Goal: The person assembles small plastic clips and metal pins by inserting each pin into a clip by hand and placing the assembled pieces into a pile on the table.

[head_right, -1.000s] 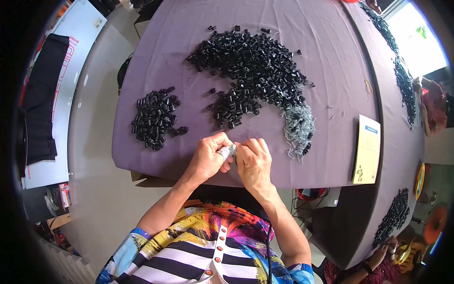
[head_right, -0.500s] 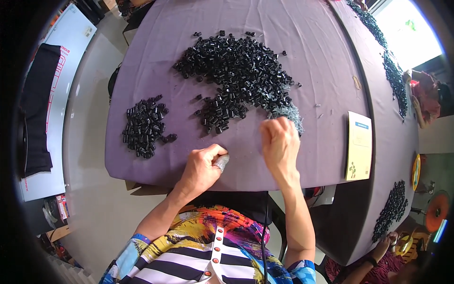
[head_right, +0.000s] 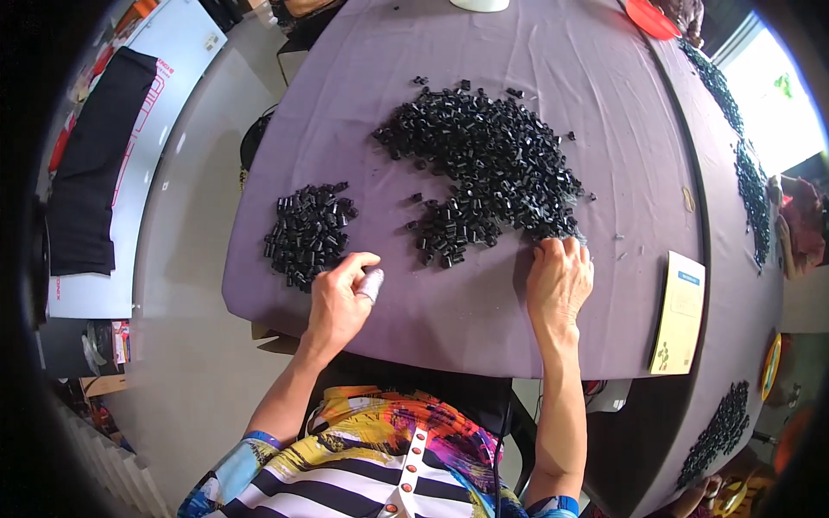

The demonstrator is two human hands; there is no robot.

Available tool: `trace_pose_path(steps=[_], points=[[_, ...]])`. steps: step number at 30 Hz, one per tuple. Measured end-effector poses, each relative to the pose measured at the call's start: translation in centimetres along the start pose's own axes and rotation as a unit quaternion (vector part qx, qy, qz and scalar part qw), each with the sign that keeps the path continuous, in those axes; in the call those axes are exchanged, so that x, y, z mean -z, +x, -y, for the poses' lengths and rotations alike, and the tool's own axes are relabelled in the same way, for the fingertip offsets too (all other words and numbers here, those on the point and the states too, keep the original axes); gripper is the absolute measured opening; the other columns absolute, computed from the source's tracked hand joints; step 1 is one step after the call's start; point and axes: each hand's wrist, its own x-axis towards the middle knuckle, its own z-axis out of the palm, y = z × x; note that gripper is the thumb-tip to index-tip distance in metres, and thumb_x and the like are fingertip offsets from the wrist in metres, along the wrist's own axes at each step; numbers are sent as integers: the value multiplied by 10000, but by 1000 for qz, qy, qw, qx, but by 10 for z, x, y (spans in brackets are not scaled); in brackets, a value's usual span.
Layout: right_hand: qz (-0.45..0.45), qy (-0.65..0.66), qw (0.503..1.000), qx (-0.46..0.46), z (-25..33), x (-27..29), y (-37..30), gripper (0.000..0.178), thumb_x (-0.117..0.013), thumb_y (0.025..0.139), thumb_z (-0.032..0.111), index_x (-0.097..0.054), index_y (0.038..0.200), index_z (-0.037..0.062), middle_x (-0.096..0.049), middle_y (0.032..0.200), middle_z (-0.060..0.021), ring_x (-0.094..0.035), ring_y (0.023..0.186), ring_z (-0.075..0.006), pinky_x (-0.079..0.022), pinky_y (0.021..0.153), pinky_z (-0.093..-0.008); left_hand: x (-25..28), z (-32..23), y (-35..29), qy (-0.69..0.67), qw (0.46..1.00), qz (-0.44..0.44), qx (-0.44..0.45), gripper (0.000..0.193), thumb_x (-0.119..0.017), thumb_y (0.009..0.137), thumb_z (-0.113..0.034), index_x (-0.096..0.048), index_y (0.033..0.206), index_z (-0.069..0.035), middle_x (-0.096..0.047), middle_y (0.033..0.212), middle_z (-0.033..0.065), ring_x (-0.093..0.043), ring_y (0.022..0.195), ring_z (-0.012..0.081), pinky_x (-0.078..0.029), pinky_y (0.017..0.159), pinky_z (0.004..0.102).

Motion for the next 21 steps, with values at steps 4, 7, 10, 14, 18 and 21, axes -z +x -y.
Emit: trace_pose_path(steps=[4, 7, 10, 14, 18, 21], points=[[-7, -26, 998, 53, -1, -4, -2, 57, -629, 800, 101, -647, 830, 57, -594, 851, -93, -566, 866, -288, -432, 757, -391, 4, -13, 13, -37, 999, 28, 1, 145, -672, 832, -70, -644, 970, -32, -585, 587, 104, -551, 489, 144, -437, 489, 291], [4, -6, 997, 82, -3, -1, -1, 47, -619, 793, 83, -623, 830, 55, -582, 841, -94, -563, 854, -285, -420, 745, -397, 1, -10, 46, 8, 998, 41, -38, 123, -669, 819, -78, -659, 937, -48, -638, 655, 129, -636, 570, 192, -483, 545, 306], [10, 63, 995, 82, -9, -1, 1, 36, -623, 788, 81, -619, 820, 64, -573, 832, -92, -559, 847, -281, -416, 743, -400, -6, -5, 89, -10, 999, 23, -32, 85, -642, 787, -66, -663, 869, -73, -677, 761, 144, -666, 705, 317, -513, 630, 395], [23, 79, 995, 64, -5, 1, 3, 28, -628, 787, 74, -618, 814, 71, -568, 827, -89, -559, 850, -281, -415, 751, -399, -26, 13, 143, 45, 996, -10, -75, 123, -657, 783, -44, -670, 905, -56, -668, 815, 132, -659, 739, 268, -518, 678, 355], [15, 71, 995, 68, -1, -1, 1, 33, -628, 792, 62, -618, 817, 82, -564, 834, -76, -562, 849, -276, -414, 749, -393, -47, 27, 172, 84, 982, -121, -117, 199, -660, 778, -33, -653, 975, -57, -571, 974, 146, -596, 894, 300, -491, 812, 375], [25, 72, 995, 65, -4, -3, 1, 51, -621, 796, 57, -616, 837, 86, -562, 842, -74, -564, 853, -276, -410, 757, -391, -51, 25, 178, 67, 989, -68, -116, 176, -663, 786, -37, -661, 961, -59, -573, 962, 144, -599, 882, 298, -496, 804, 375]])
